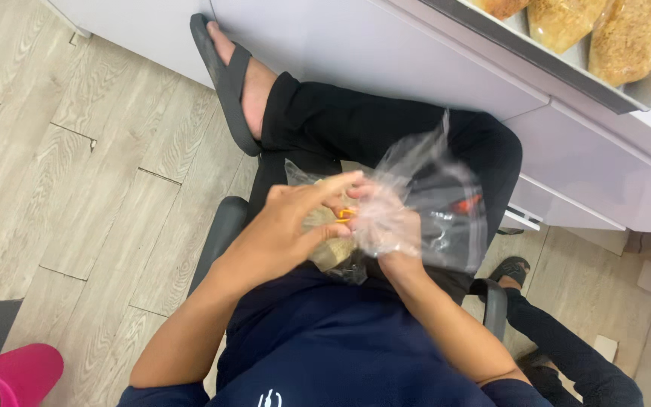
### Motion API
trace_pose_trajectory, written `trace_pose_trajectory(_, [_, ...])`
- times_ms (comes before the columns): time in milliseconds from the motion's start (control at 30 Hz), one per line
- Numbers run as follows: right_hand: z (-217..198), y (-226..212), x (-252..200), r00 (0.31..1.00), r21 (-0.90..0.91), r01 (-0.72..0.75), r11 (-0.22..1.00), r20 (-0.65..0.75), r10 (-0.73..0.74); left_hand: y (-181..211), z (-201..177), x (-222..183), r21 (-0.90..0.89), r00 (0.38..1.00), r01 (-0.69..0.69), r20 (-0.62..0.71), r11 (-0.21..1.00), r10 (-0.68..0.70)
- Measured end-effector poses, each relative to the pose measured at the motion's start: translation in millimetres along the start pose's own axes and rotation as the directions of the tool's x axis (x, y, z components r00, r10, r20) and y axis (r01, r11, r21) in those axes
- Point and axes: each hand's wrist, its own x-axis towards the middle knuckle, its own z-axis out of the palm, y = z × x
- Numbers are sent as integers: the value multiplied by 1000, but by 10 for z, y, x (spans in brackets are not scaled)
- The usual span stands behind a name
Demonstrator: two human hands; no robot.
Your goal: The person puts sliced bread into a plastic bag by hand, seals the bag with a plastic twist tie, and places the bagged bread on a tray.
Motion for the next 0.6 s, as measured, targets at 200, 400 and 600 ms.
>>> trace_pose_trajectory(200, [43,-39,56,996,125,-82,989,-24,86,-364,291,42,151,865,-117,-471,982,175])
trace_pose_trajectory(400, [70,41,47,999,74,-13,997,38,11,-507,461,4,195,798,-115,-566,974,207])
trace_pose_trajectory(600, [86,55,76,993,23,99,995,61,-100,-488,478,8,92,753,-219,-617,971,228])
